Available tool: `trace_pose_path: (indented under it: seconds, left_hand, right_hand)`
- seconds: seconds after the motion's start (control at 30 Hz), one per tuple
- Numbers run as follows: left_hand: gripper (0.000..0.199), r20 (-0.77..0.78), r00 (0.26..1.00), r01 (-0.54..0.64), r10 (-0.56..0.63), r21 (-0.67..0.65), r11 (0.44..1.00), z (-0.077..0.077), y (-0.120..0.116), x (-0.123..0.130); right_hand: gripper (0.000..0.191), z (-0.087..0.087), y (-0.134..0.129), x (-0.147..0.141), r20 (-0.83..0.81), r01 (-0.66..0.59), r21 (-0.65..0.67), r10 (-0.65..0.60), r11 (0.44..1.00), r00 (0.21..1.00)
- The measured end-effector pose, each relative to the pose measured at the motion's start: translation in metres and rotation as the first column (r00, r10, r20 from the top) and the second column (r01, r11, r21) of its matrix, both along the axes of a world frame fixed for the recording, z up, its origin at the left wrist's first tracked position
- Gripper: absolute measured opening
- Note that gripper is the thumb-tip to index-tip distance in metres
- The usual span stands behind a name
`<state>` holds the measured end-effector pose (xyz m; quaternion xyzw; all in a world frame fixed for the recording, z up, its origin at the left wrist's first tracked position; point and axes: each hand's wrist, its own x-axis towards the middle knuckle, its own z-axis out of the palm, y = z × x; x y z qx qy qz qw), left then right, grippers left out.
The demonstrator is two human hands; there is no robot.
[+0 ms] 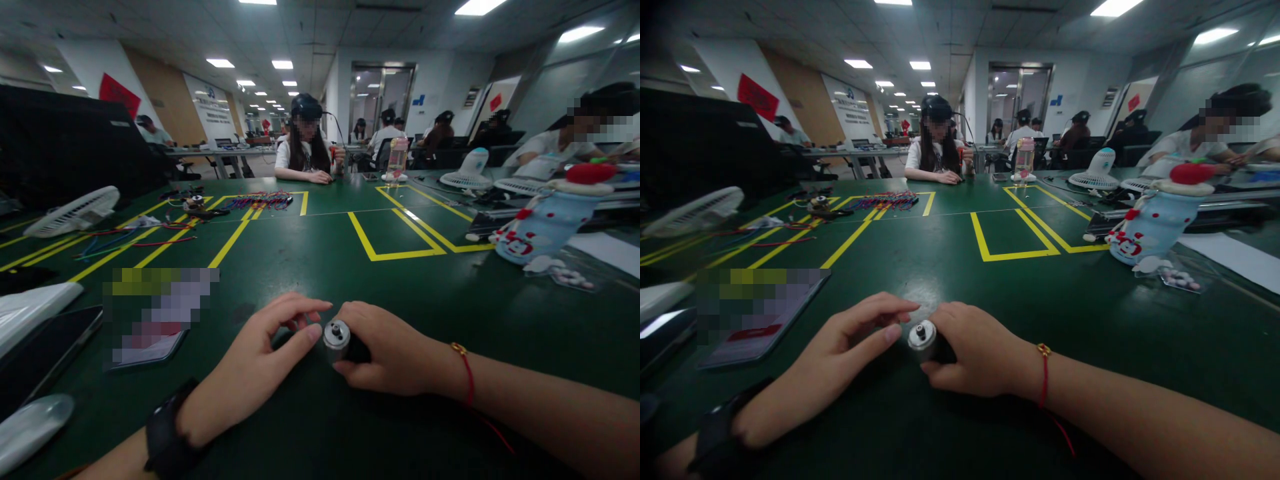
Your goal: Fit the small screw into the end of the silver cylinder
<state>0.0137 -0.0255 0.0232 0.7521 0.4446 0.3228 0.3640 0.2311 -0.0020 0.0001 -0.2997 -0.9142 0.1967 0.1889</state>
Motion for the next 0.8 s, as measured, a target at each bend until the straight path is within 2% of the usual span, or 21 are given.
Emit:
trace_pose_path:
  seconds: [0.13,0.3,0.57,0.8]
  left_hand:
    - [0.023,0.057,0.988,-0.137,0.146,-0.136,0.981,-0.010,0.009,-0.007]
    - [0.026,0.074,0.966,-0.231,0.249,-0.197,0.953,-0.015,0.019,-0.011]
    - [0.024,0.047,0.979,-0.188,0.199,-0.174,0.967,-0.016,0.017,-0.012]
    - [0.024,0.029,0.979,-0.194,0.201,-0.171,0.966,-0.014,0.017,-0.011]
  right_hand:
    - [0.025,0.002,0.000,0.001,0.008,0.001,-0.026,0.000,1.000,1.000]
    - [0.025,0.003,0.000,0.001,0.008,0.001,-0.038,-0.001,0.999,1.000]
    - [0.025,0.003,-0.001,0.002,0.014,0.003,-0.044,-0.003,0.999,1.000]
    - [0.025,0.004,0.000,0.001,-0.001,0.001,-0.054,-0.001,0.999,1.000]
